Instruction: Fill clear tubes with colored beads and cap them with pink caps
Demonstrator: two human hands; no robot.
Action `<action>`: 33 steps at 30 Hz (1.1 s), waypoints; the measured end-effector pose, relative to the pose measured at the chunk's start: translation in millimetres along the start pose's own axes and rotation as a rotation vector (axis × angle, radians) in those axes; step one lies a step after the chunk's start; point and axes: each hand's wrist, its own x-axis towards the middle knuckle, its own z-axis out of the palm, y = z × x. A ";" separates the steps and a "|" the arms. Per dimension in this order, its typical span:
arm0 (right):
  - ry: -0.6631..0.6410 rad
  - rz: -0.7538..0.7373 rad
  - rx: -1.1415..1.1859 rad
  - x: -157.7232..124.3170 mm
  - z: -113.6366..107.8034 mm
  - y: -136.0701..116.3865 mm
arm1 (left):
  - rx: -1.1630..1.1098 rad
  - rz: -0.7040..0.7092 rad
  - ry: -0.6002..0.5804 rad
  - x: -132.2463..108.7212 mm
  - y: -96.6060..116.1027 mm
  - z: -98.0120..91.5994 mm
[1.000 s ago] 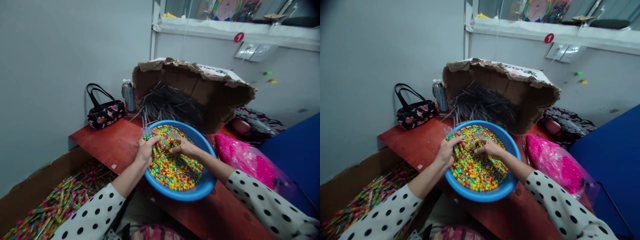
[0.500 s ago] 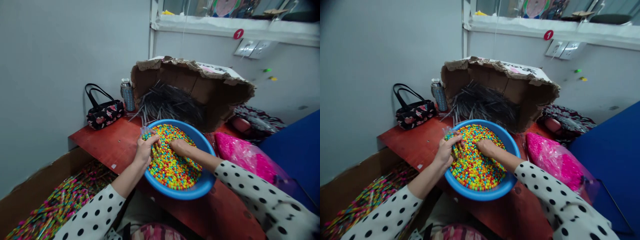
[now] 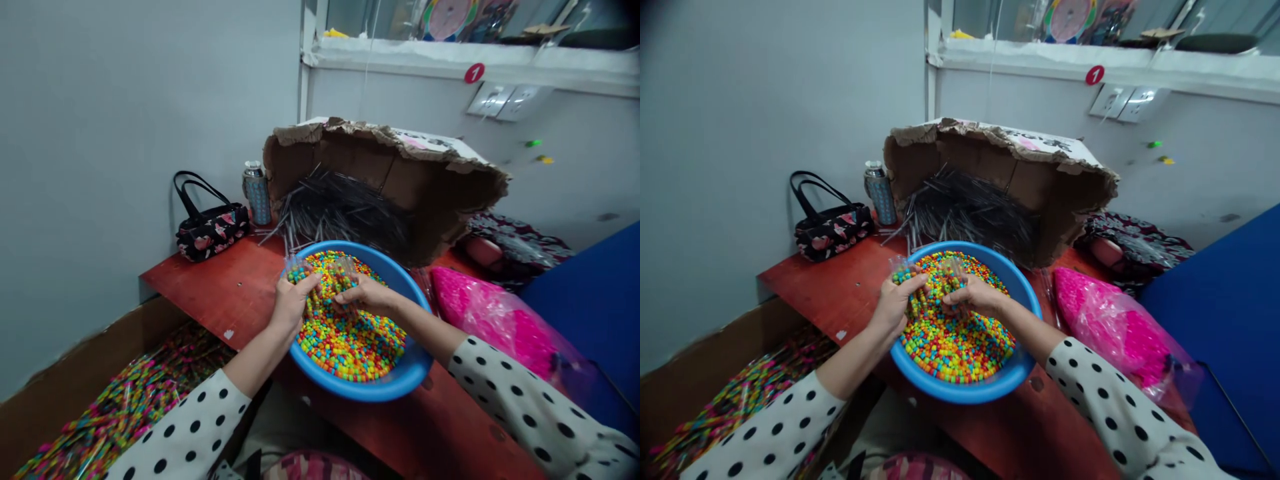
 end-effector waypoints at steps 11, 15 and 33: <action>0.071 -0.109 0.099 1.4 34.8 4.7 | 0.035 -0.067 -0.299 -8.5 6.7 10.4; 0.176 -0.122 -0.153 -6.9 29.4 -8.2 | 0.026 -0.042 -0.182 -4.0 2.2 5.0; 0.504 -0.140 -1.471 -41.6 -17.9 -11.9 | 0.059 -0.044 -0.094 -2.8 0.7 2.2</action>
